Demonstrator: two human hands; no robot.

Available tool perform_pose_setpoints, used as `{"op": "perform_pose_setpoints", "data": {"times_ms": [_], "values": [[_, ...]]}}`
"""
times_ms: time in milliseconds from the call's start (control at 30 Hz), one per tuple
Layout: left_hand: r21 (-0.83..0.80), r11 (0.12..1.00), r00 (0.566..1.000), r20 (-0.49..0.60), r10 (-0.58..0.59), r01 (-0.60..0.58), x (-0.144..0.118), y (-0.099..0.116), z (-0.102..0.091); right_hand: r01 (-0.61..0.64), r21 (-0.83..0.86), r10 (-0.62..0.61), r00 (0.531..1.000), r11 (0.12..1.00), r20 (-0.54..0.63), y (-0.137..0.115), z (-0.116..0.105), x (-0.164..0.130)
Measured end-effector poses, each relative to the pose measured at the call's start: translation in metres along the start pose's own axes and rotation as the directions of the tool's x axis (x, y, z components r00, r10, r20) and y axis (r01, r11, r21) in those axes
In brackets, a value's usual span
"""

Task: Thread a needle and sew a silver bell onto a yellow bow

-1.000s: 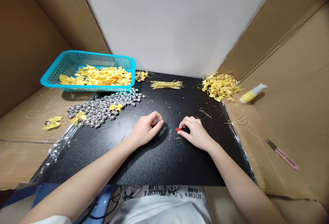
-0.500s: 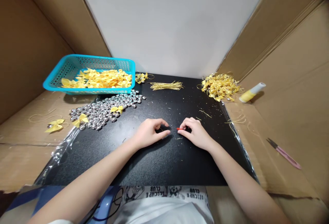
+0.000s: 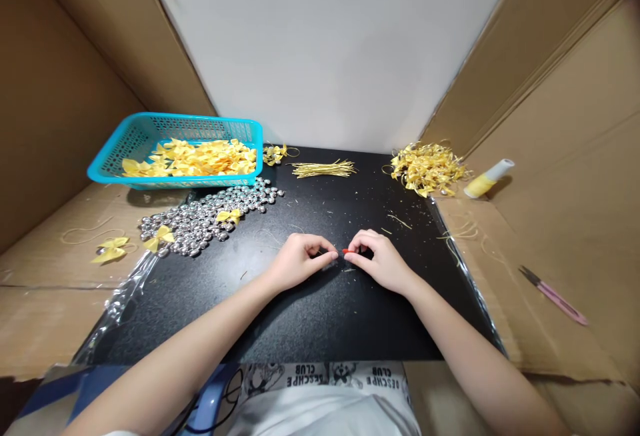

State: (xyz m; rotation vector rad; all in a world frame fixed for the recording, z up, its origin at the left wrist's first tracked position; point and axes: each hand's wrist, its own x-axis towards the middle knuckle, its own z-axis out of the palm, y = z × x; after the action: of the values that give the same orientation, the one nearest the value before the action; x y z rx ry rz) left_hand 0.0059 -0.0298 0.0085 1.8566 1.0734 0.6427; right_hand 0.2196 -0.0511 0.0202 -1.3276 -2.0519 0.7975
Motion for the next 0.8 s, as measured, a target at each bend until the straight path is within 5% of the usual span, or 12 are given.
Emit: {"op": "perform_pose_setpoints", "data": {"times_ms": [500, 633, 800], "values": [[-0.146, 0.989, 1.000, -0.030, -0.007, 0.002, -0.001, 0.011, -0.004, -0.060, 0.248, 0.101, 0.983, 0.967, -0.155, -0.008, 0.005, -0.003], [-0.259, 0.966, 0.996, -0.088, -0.019, -0.005, -0.004, 0.017, -0.021, -0.091, 0.401, 0.187, 0.960, 0.912, -0.209, -0.005, 0.007, -0.003], [-0.196, 0.979, 0.977, -0.214, 0.009, -0.052, -0.004, 0.040, -0.034, -0.135, 0.631, 0.295, 0.943, 0.764, -0.155, -0.015, 0.007, -0.004]]}}
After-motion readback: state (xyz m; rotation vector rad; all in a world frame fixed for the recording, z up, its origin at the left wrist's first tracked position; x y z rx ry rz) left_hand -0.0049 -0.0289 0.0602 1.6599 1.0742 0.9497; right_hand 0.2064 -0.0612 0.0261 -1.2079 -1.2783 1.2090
